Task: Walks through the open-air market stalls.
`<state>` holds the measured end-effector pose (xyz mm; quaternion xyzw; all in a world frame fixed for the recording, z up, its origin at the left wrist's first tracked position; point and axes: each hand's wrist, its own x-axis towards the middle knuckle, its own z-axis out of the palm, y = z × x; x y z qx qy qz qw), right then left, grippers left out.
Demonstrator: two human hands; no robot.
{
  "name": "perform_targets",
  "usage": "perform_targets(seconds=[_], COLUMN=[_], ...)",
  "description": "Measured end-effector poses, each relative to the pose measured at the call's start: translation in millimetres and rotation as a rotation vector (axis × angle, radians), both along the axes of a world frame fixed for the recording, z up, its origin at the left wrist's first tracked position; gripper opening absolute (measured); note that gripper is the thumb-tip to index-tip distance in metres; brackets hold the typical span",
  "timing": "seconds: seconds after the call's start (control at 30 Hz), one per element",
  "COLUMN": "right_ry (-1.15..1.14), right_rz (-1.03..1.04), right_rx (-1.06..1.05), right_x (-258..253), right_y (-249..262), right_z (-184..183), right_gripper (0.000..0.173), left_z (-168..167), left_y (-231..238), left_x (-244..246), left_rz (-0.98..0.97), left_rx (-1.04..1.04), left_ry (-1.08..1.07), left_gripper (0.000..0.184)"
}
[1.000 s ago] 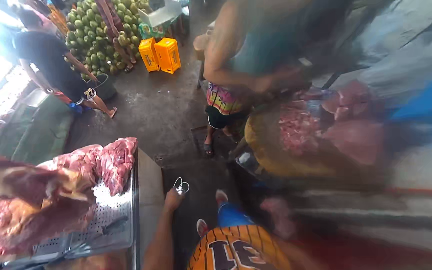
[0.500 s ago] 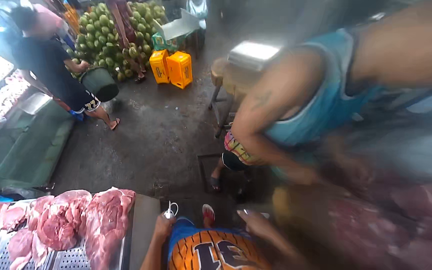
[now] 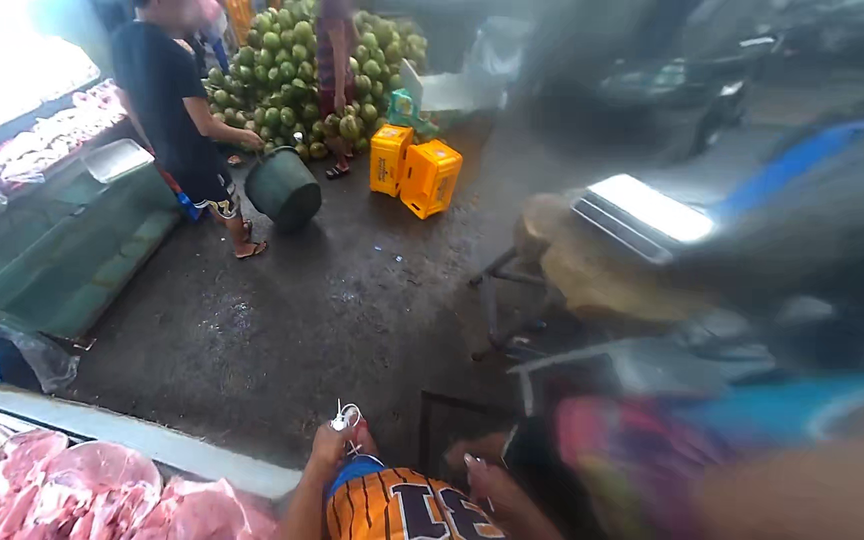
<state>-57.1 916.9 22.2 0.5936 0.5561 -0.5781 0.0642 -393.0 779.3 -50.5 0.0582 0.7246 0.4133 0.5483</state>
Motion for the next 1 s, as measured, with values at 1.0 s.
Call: perform_targets(seconds=[1.0], right_ry=[-0.177], right_rz=[0.825], right_rx=[0.027], right_x=[-868], right_y=[344], right_z=[-70], right_gripper=[0.029], left_z=[-60], left_y=[-90], left_x=[-467], left_rz=[1.602], left_rx=[-0.296], left_ry=[-0.233], left_gripper=[0.024])
